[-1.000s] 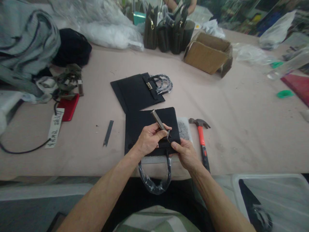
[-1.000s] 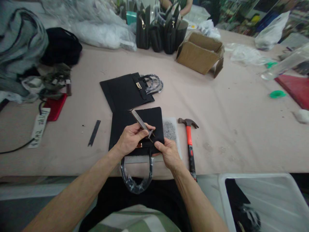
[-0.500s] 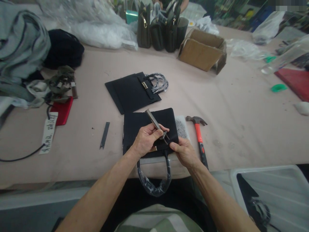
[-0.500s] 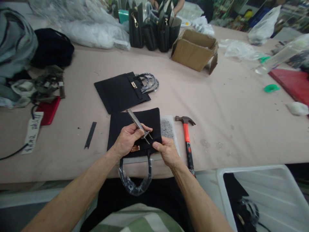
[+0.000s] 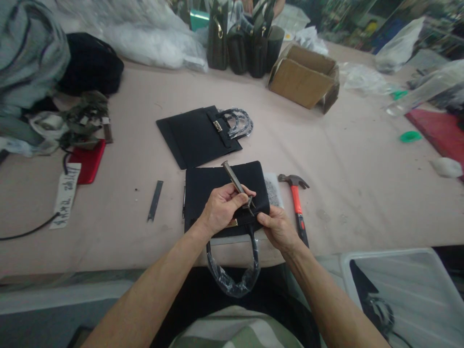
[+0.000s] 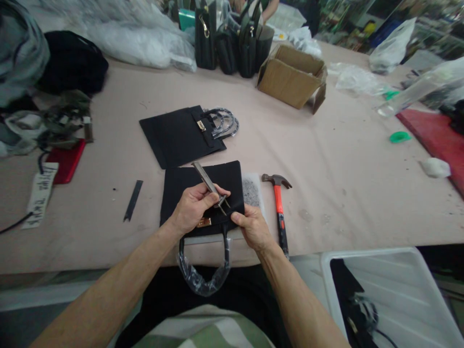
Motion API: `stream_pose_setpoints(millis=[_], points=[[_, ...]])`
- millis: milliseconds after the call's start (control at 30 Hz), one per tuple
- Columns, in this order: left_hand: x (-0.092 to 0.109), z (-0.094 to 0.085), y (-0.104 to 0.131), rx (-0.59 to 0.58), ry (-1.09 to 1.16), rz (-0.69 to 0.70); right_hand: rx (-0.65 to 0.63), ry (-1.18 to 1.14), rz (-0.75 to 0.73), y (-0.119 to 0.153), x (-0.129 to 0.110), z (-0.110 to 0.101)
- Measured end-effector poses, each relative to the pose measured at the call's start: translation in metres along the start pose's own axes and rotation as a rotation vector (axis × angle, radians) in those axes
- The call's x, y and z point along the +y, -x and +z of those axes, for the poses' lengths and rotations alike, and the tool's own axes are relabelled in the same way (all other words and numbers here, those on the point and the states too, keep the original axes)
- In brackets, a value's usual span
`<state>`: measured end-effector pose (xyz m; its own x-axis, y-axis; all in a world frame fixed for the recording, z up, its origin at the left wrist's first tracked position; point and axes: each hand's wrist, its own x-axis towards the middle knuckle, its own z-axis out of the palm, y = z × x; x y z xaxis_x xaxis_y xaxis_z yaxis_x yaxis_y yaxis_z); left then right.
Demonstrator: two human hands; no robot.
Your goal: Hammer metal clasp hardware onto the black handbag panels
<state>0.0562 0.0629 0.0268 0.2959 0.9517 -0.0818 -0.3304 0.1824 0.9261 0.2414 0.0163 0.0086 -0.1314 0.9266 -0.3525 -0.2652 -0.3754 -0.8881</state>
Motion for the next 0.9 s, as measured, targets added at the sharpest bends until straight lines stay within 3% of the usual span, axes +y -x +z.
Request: stream_pose_setpoints(millis=[500,733,900], points=[[-0.004,0.003,0.003,0.011,-0.054,0.016,-0.001,-0.021,0.005,-0.001,0.000,0.002],[-0.002,0.009,0.003,0.069,-0.162,0.009,-0.076,-0.028,0.022,0.010,-0.005,0.001],[-0.004,0.013,0.002,0.068,-0.217,-0.005,-0.055,-0.033,-0.068,0.016,-0.005,0.000]])
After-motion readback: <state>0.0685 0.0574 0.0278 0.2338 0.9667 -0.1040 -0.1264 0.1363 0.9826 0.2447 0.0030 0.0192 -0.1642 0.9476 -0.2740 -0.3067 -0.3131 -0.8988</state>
